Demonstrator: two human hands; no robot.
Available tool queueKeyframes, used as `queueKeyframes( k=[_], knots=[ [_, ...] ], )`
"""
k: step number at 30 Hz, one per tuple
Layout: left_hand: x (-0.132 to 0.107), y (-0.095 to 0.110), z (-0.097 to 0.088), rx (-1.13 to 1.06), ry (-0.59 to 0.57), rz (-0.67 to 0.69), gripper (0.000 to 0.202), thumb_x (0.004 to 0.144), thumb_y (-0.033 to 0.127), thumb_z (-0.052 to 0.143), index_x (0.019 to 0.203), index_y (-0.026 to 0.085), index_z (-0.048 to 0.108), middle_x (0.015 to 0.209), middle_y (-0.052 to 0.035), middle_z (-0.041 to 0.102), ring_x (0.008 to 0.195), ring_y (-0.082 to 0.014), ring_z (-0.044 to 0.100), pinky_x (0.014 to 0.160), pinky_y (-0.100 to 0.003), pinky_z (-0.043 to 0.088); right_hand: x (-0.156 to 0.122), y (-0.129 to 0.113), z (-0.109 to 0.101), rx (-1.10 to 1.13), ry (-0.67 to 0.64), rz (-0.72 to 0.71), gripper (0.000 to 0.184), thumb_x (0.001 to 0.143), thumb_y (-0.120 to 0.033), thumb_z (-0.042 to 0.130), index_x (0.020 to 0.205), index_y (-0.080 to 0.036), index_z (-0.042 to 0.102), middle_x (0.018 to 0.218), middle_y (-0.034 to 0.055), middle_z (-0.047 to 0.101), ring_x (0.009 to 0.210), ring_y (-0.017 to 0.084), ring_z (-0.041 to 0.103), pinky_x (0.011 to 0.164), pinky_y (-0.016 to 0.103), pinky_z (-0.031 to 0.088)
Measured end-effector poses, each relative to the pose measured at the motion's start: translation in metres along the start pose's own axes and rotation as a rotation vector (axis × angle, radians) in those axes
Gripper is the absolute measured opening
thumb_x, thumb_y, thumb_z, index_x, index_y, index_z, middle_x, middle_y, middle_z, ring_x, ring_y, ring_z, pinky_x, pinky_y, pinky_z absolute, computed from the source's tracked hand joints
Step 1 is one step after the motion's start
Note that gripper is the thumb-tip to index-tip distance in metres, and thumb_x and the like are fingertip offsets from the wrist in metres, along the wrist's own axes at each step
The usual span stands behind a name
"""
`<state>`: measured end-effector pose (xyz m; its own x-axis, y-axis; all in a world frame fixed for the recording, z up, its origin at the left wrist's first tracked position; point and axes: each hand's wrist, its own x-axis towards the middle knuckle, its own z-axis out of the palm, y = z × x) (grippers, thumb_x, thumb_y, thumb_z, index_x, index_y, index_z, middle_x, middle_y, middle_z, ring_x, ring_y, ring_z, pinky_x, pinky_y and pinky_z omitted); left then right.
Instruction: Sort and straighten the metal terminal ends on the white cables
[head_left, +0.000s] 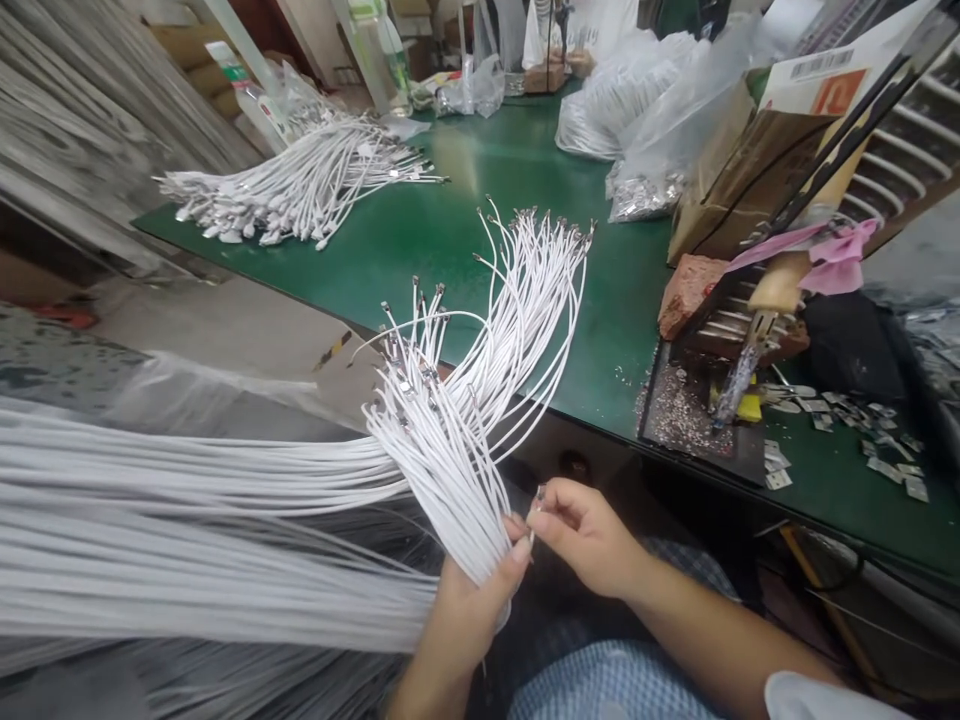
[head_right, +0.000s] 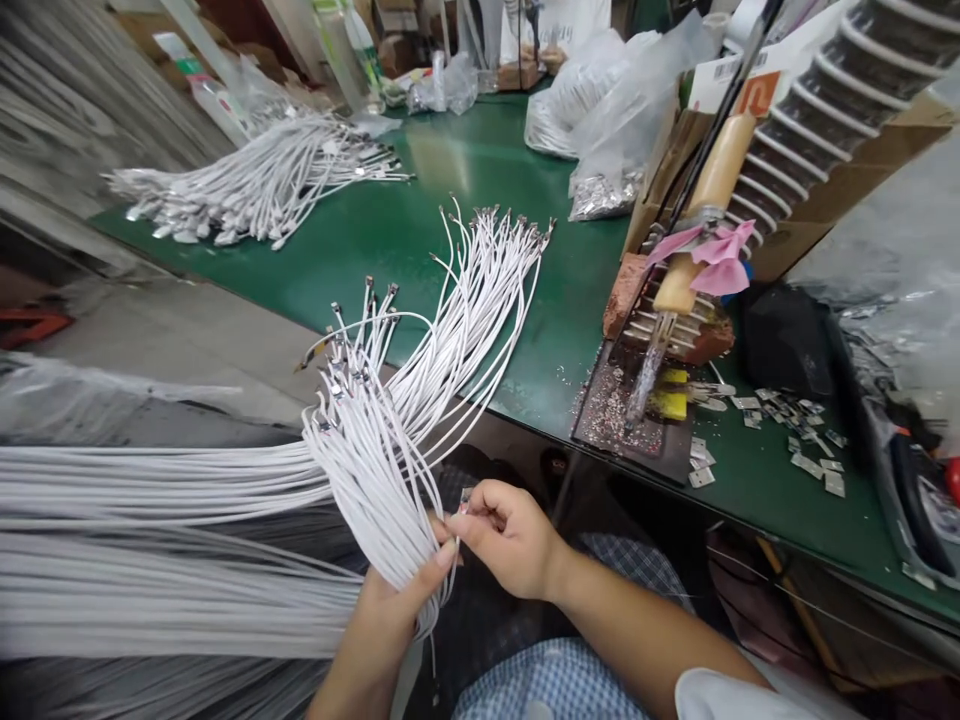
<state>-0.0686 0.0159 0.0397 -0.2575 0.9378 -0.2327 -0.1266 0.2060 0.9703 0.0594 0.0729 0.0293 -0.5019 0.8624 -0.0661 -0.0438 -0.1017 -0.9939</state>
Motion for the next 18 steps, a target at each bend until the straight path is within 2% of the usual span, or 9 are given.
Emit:
queueKeyframes(
  k=[3,6,8,11,14,16,18],
  knots=[
    [0.004,-0.002,0.001,-0.042,-0.005,0.009,0.013,0.068,0.025,0.070,0.077,0.018,0.065,0.082,-0.0033,0.066,0.081,-0.0190,0.060,0.080,-0.030,0.045,-0.003,0.002,-0.010,-0.107,0.006,0.023,0.034,0.080,-0.047,0.049,0.063,-0.019,0.042,0.060,-0.0026,0.044,0.052,0.009,0.040,0.050,0.022,0.038],
    [0.006,-0.002,0.004,-0.060,-0.021,-0.034,0.013,0.069,0.025,0.069,0.079,0.018,0.066,0.082,-0.0035,0.067,0.071,-0.0169,0.061,0.071,-0.029,0.047,-0.005,0.022,-0.026,-0.268,0.040,0.072,0.028,0.078,-0.042,0.052,0.065,-0.018,0.046,0.058,-0.0031,0.043,0.051,0.010,0.039,0.049,0.022,0.037],
    [0.006,-0.001,0.005,-0.048,-0.040,-0.061,0.011,0.072,0.026,0.066,0.080,0.017,0.067,0.080,-0.0038,0.067,0.064,-0.0143,0.059,0.064,-0.027,0.047,-0.008,0.041,-0.040,-0.395,0.120,0.111,0.016,0.079,-0.033,0.051,0.080,-0.017,0.053,0.060,-0.0026,0.043,0.055,0.012,0.041,0.054,0.025,0.037],
    [0.005,0.002,0.002,-0.032,-0.138,-0.084,0.012,0.076,0.026,0.063,0.082,0.017,0.068,0.076,-0.0042,0.067,0.061,-0.0134,0.057,0.062,-0.026,0.046,-0.017,0.065,-0.054,-0.520,0.139,0.170,0.025,0.079,-0.026,0.050,0.100,-0.013,0.053,0.061,-0.0025,0.041,0.056,0.014,0.041,0.057,0.028,0.037],
    [0.006,0.003,-0.001,-0.034,-0.186,-0.101,0.013,0.077,0.026,0.061,0.083,0.017,0.067,0.079,-0.0045,0.067,0.062,-0.0135,0.056,0.063,-0.027,0.046,-0.031,0.073,-0.048,-0.529,-0.024,0.177,0.017,0.083,-0.026,0.047,0.092,-0.016,0.057,0.068,0.0024,0.051,0.064,0.017,0.048,0.063,0.031,0.039],
    [0.006,0.003,-0.002,-0.052,-0.180,-0.099,0.012,0.077,0.026,0.062,0.082,0.017,0.067,0.081,-0.0044,0.067,0.063,-0.0136,0.057,0.064,-0.027,0.047,-0.039,0.074,-0.030,-0.471,-0.212,0.160,0.017,0.085,-0.025,0.046,0.078,-0.018,0.060,0.073,0.0045,0.058,0.070,0.017,0.053,0.067,0.030,0.041],
    [0.005,0.003,-0.001,-0.065,-0.168,-0.094,0.012,0.076,0.027,0.062,0.081,0.017,0.066,0.079,-0.0041,0.067,0.063,-0.0140,0.057,0.064,-0.027,0.047,-0.043,0.076,-0.006,-0.389,-0.378,0.146,0.017,0.083,-0.027,0.051,0.073,-0.018,0.062,0.074,0.0035,0.062,0.071,0.016,0.056,0.067,0.029,0.043]
  ],
)
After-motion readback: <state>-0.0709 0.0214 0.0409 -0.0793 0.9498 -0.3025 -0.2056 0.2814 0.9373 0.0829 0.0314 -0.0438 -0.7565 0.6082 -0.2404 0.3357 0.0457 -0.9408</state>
